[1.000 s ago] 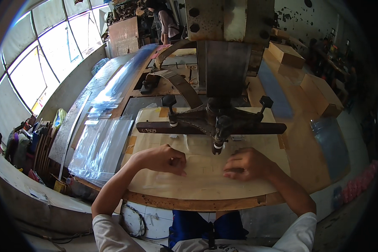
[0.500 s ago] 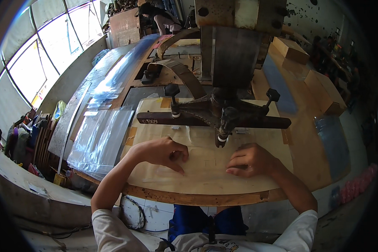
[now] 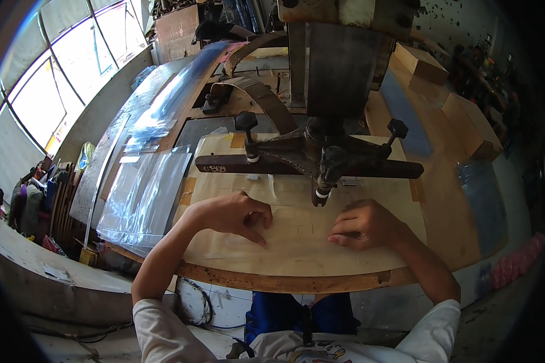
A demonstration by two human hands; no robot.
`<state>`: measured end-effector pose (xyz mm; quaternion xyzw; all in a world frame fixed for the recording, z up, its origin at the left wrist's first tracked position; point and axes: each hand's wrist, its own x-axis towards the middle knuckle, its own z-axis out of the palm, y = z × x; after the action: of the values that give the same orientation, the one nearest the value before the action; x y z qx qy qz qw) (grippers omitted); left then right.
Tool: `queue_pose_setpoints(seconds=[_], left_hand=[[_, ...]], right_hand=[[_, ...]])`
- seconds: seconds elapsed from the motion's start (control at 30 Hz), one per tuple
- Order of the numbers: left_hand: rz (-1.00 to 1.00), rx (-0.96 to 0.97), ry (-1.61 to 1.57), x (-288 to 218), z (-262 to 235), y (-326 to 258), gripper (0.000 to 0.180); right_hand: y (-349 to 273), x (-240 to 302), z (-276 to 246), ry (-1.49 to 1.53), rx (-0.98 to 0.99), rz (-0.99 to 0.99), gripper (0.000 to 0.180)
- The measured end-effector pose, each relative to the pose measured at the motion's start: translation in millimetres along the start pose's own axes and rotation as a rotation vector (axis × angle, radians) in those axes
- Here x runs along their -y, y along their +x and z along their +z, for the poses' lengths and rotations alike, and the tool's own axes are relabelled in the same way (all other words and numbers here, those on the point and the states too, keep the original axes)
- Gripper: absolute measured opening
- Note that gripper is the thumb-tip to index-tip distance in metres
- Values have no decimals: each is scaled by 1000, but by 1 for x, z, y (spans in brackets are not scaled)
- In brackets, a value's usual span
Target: The person positions plastic sheets on a wooden surface under a heat-sealing machine, aligns the materials, and peels away excess plastic strips after sealing.
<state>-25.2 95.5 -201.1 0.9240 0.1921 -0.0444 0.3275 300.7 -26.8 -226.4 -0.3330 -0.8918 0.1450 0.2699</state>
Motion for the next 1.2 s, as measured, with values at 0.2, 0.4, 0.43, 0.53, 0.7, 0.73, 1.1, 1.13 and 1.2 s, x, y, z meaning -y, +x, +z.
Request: queue_pose_setpoints(seconds=[0.2, 0.4, 0.43, 0.53, 0.7, 0.73, 1.1, 1.13, 1.2], left_hand=[[21, -11, 3, 0, 0, 1, 41], [1, 8, -17, -1, -1, 0, 44], [2, 8, -18, -1, -1, 1, 44], [-1, 5, -17, 1, 0, 0, 43], [-4, -8, 0, 1, 0, 1, 40], [-3, -7, -1, 1, 1, 2, 40], [9, -14, -7, 1, 1, 0, 40], [9, -14, -7, 1, 1, 0, 40], [0, -13, -4, 0, 1, 0, 40]], right_hand=[[-1, -1, 1, -12, -7, 18, 17], [-1, -2, 0, -7, 7, 20, 15], [-1, -3, 0, -7, 6, 23, 15], [-1, -1, -1, -2, 17, 42, 16], [-1, -2, -2, -7, 18, 59, 17], [-1, -2, -2, -11, 19, 56, 17], [-1, 0, -2, -12, 29, 60, 16], [-1, 0, -2, -13, 32, 63, 16], [0, 0, -3, -15, 36, 66, 16]])
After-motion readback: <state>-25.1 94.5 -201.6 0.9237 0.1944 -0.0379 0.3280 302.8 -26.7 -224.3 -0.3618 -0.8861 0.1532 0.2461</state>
